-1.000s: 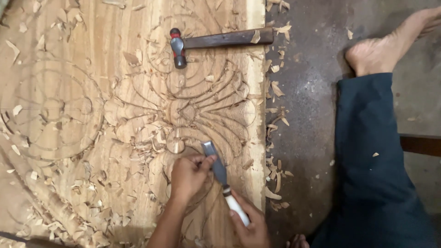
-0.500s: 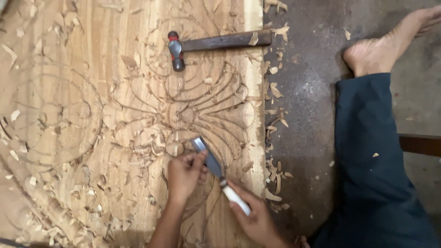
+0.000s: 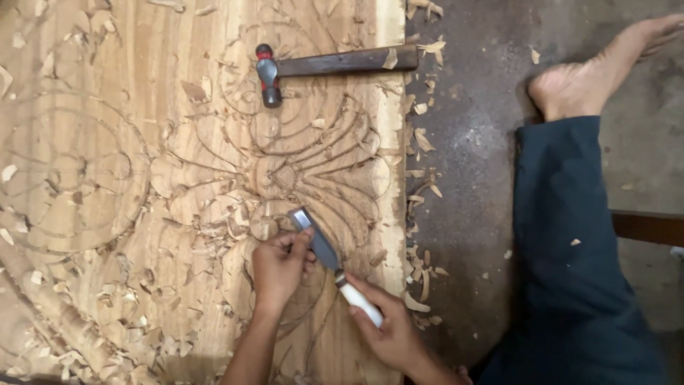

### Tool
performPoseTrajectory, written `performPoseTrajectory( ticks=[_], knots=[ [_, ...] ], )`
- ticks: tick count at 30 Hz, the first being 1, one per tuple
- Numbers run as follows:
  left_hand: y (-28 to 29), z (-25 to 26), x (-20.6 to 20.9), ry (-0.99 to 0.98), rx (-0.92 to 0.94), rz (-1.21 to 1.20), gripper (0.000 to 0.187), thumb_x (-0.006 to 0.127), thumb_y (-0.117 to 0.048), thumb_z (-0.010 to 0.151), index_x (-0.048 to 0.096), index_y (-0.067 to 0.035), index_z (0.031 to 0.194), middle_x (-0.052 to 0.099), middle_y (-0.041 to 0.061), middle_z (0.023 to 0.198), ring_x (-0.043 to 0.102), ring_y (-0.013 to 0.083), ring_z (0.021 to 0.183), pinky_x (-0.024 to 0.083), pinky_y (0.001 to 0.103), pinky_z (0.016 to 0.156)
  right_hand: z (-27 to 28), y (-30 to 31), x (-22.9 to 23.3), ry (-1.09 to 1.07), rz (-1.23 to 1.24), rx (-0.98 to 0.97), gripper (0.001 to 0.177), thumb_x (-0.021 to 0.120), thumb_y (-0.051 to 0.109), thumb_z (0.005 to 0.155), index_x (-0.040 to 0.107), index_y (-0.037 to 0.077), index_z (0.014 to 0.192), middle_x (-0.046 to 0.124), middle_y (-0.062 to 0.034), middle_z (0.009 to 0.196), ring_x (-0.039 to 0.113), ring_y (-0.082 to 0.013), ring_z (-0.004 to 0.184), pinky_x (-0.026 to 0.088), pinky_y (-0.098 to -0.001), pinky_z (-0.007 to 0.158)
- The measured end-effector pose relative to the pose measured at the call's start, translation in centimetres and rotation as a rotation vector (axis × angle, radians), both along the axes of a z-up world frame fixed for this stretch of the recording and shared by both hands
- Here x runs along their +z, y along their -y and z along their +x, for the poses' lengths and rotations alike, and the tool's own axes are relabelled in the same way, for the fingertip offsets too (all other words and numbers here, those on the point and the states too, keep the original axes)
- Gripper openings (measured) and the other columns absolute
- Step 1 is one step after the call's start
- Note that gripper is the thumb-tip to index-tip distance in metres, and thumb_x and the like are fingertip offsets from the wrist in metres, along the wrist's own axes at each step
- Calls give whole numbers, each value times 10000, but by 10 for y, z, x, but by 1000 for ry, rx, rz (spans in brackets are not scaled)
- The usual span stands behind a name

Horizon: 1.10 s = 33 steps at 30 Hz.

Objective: The person carves a decorative design into a piece of wood using a chisel.

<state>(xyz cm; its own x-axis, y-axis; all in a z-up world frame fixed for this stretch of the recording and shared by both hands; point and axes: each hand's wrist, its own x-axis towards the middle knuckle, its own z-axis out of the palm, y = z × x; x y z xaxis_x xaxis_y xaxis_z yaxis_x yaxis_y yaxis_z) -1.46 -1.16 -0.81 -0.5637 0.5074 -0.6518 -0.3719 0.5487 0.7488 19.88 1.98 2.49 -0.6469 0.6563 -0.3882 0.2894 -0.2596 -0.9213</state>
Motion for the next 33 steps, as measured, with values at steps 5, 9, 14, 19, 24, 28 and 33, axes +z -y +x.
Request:
performPoseTrajectory(
  ticks=[5,9,14,19,24,28,33],
  knots=[
    [12,-10,-1,-52,147,103,207,671,-210,994,742,-22,949,666,40,669,581,75,514,468,236,467,-22,-14,4,28,123,118,420,671,89,954,630,27,1367,717,-135,1306,673,-199,1191,498,-298,1005],
    [57,-30,-16,-107,371,475,209,631,-167,1093,704,-3,986,629,50,750,554,101,585,461,258,519,-44,-16,43,-40,238,247,395,678,145,977,652,44,1358,739,-120,1152,713,-201,1033,552,-303,912],
    [37,-20,46,-556,-430,377,179,636,-198,993,754,-71,1039,711,110,1081,615,238,986,502,415,856,7,13,-8,-207,282,-53,523,681,99,990,517,-11,1474,647,-174,1306,637,-257,1139,522,-368,960],
    [10,-29,78,-1112,-817,-78,230,671,-255,881,756,-143,1063,565,120,1450,381,338,1443,93,682,1155,41,-7,22,-239,107,-468,685,641,111,962,349,32,1578,669,-149,1116,670,-159,842,577,-299,707],
    [22,-28,88,-1143,-908,38,299,656,-300,907,662,-242,1201,446,81,1586,313,282,1504,84,546,1254,44,34,45,-482,-118,-527,709,604,116,985,260,42,1601,642,-121,973,597,-110,615,498,-239,493],
    [51,1,59,-1194,-1177,247,616,678,-328,880,540,-64,1418,468,115,1507,385,325,1432,153,608,1183,40,61,48,-344,-275,-575,703,580,89,963,284,76,1601,640,-135,928,560,-116,574,462,-238,498],
    [49,-2,61,-1082,-1129,159,451,700,-264,864,637,-124,1288,566,60,1425,508,272,1309,334,460,1131,44,73,52,-441,-136,-528,652,572,71,984,309,62,1581,637,-111,954,575,-109,614,473,-242,522]
  ],
)
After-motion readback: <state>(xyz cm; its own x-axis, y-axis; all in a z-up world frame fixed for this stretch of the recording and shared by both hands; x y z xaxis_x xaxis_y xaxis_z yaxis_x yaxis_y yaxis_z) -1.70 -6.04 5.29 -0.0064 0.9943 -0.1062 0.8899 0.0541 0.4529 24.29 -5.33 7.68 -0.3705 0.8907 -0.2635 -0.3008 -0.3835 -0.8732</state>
